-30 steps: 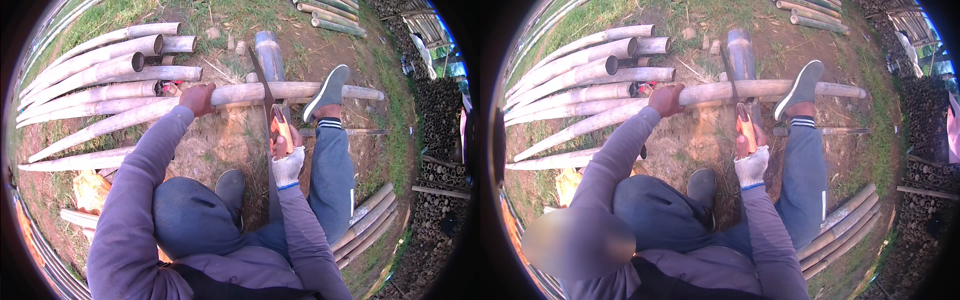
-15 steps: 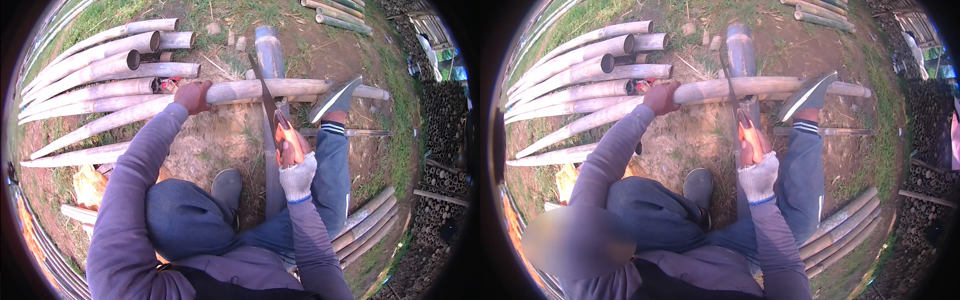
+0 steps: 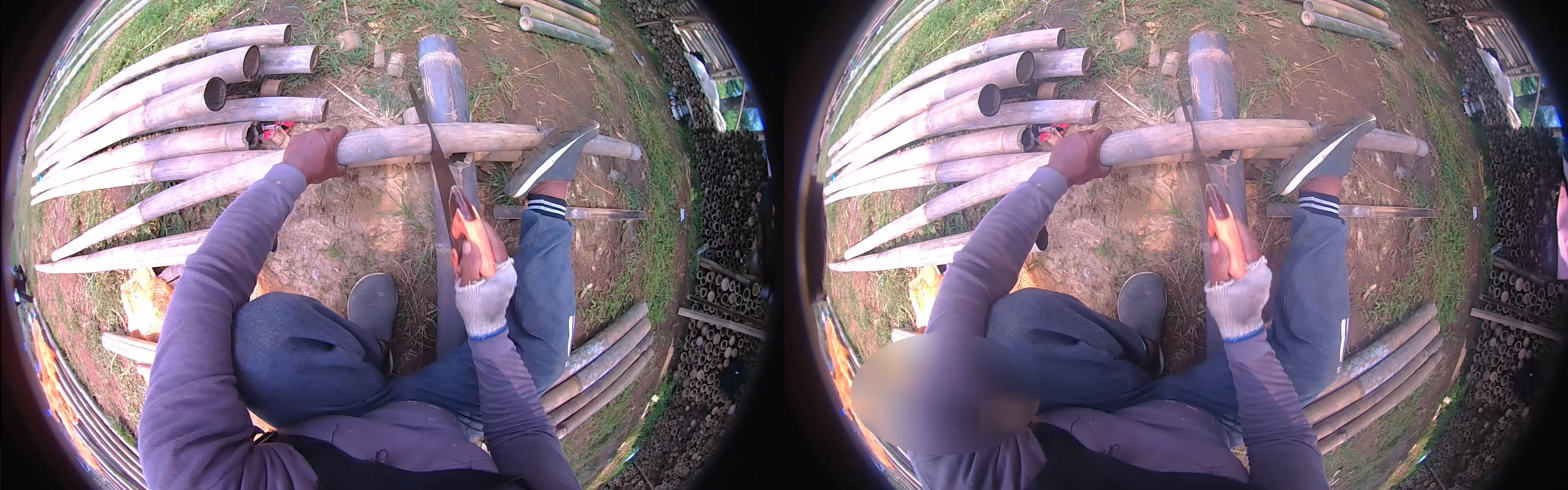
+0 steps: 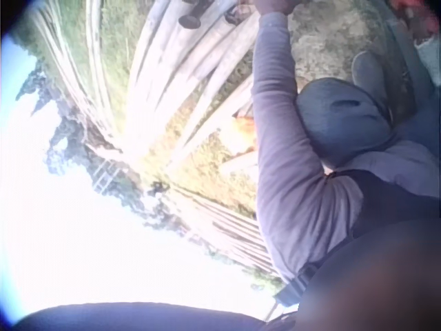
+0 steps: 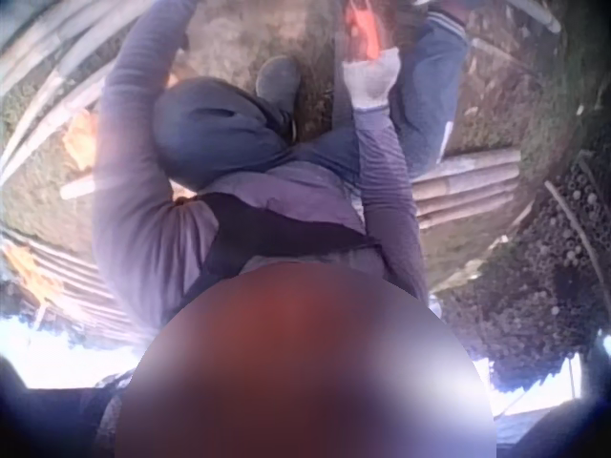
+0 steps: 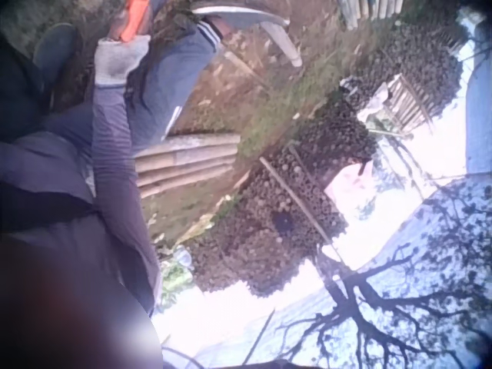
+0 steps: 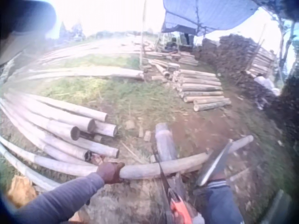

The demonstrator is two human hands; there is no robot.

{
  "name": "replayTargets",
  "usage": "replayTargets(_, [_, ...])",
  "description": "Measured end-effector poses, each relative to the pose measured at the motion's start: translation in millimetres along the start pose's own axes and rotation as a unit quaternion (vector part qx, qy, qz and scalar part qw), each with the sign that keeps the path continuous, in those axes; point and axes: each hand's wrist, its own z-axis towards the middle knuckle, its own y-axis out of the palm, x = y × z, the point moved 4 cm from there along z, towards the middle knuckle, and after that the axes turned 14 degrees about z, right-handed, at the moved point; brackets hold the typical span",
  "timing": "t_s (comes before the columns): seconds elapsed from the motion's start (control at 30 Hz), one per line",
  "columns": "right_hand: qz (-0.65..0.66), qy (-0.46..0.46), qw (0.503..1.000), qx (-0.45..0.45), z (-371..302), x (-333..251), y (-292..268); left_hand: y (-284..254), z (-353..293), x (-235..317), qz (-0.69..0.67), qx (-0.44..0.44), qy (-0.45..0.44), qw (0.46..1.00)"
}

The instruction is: The person sits on the ground and uses a hand saw to cut bamboo poles into shorter sections. They repeatedly position a pole on a support, saw through it, and then move the cut piece aside before repeating the process with another pole.

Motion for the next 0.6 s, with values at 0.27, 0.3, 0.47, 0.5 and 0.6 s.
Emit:
replayTargets(0.27, [-0.006,0.001,1.0,-0.006,-24,-13,-10,-10,-2,-6,0.0,-0.027,0.009,1.0])
replayTargets(0.3, [0.015,0.054,0.998,-0.035,-52,-18,-31,-6,-5,-5,-0.001,-0.022,0.008,1.0])
replayTargets(0.47, [-0.011,-0.011,1.0,-0.02,-42,-3,-21,-3,2,-3,0.005,-0.009,0.01,1.0])
replayTargets(0.5, [-0.062,-0.088,0.994,0.013,-10,4,-1,-6,4,1,0.003,-0.01,0.015,1.0])
replayTargets(0.6, [-0.04,-0.039,0.998,0.029,79,23,46,-9,2,7,-0.004,-0.018,0.017,1.0])
